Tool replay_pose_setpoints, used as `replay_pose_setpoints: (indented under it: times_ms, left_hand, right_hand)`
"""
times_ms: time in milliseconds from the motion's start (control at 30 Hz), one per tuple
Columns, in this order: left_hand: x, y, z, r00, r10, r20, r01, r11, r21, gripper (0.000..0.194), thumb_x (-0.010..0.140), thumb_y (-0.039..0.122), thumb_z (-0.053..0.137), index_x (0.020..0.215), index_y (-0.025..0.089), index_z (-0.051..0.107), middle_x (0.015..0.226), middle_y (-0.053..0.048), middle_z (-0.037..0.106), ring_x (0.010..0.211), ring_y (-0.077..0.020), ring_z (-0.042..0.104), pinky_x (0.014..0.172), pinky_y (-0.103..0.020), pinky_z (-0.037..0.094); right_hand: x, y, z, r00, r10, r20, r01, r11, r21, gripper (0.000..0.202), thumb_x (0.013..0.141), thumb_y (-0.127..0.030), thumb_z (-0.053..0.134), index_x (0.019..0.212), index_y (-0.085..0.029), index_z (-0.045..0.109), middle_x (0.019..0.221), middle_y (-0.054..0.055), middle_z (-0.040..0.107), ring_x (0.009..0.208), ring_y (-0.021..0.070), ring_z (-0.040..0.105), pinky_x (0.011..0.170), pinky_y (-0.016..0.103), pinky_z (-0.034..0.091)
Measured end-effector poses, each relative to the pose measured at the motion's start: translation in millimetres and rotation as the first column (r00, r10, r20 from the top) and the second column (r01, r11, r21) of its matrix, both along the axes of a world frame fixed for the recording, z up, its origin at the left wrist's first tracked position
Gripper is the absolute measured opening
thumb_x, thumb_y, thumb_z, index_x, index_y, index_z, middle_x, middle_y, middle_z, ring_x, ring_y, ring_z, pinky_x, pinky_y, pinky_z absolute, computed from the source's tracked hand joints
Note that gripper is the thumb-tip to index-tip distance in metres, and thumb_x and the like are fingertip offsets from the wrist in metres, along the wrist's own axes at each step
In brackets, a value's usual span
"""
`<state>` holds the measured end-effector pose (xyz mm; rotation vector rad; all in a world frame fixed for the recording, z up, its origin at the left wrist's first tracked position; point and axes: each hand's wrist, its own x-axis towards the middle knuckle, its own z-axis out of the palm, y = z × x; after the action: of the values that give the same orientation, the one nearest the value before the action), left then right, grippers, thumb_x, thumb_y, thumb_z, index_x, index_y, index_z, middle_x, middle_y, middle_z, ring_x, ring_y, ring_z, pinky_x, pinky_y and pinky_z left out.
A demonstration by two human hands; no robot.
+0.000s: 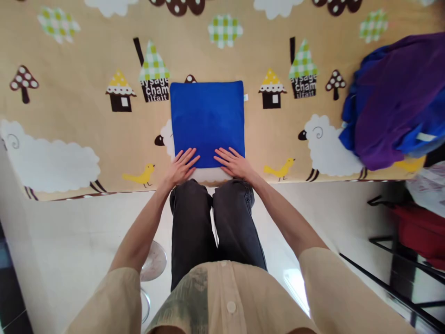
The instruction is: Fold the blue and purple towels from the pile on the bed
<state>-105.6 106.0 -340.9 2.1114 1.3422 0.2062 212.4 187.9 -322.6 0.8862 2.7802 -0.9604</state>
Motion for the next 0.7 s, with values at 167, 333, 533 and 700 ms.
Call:
replay_pose_setpoints:
  times_ms: [167,333,533,700]
  left_hand:
    - [-38.3,-40.5,31.4,0.983,0.165,-0.076,-0.171,0.981,-0.093,0.063,0.103,0.041,0.038,0.162,0.02,0.048,0.173,-0.011,0.032,0.163,-0.0269,0.026,0.136,-0.048,0.011]
    - [-51.2,-46.4,82.6,0.928,0.336,-0.161,-0.373,0.836,-0.402,0.053,0.087,0.043,0.06,0.134,0.021,0.071,0.152,-0.014,0.062,0.15,-0.0343,0.049,0.126,-0.045,0.037]
    - [-40.3,-22.8,132.6,0.811,0.562,-0.165,-0.551,0.639,-0.536,0.041,0.081,0.045,0.062,0.112,0.021,0.072,0.125,-0.016,0.077,0.111,-0.0324,0.075,0.093,-0.039,0.058]
    - [-12.4,-15.2,144.0,0.666,0.744,-0.045,-0.639,0.539,-0.549,0.037,0.081,0.047,0.066,0.108,0.023,0.069,0.123,-0.012,0.077,0.114,-0.0277,0.072,0.088,-0.033,0.056]
  right_hand:
    - [62.6,-27.9,31.6,0.957,-0.224,0.184,0.225,0.974,0.018,0.058,0.103,-0.024,0.042,0.16,-0.017,0.049,0.171,0.012,0.037,0.161,0.0275,0.032,0.134,0.051,0.024]
    - [79.6,-19.4,76.7,0.744,-0.375,0.553,0.483,0.874,-0.057,0.033,0.098,-0.022,0.052,0.116,-0.019,0.08,0.126,0.019,0.076,0.126,0.0349,0.069,0.107,0.041,0.052]
    - [65.5,-10.6,117.3,0.723,-0.586,0.366,0.67,0.723,-0.167,0.035,0.102,-0.027,0.05,0.126,-0.014,0.072,0.111,0.013,0.081,0.096,0.0216,0.077,0.084,0.025,0.055]
    - [39.3,-26.5,124.6,0.695,-0.641,0.326,0.719,0.631,-0.292,0.038,0.1,-0.027,0.059,0.136,-0.016,0.066,0.126,0.014,0.077,0.101,0.021,0.076,0.092,0.026,0.055]
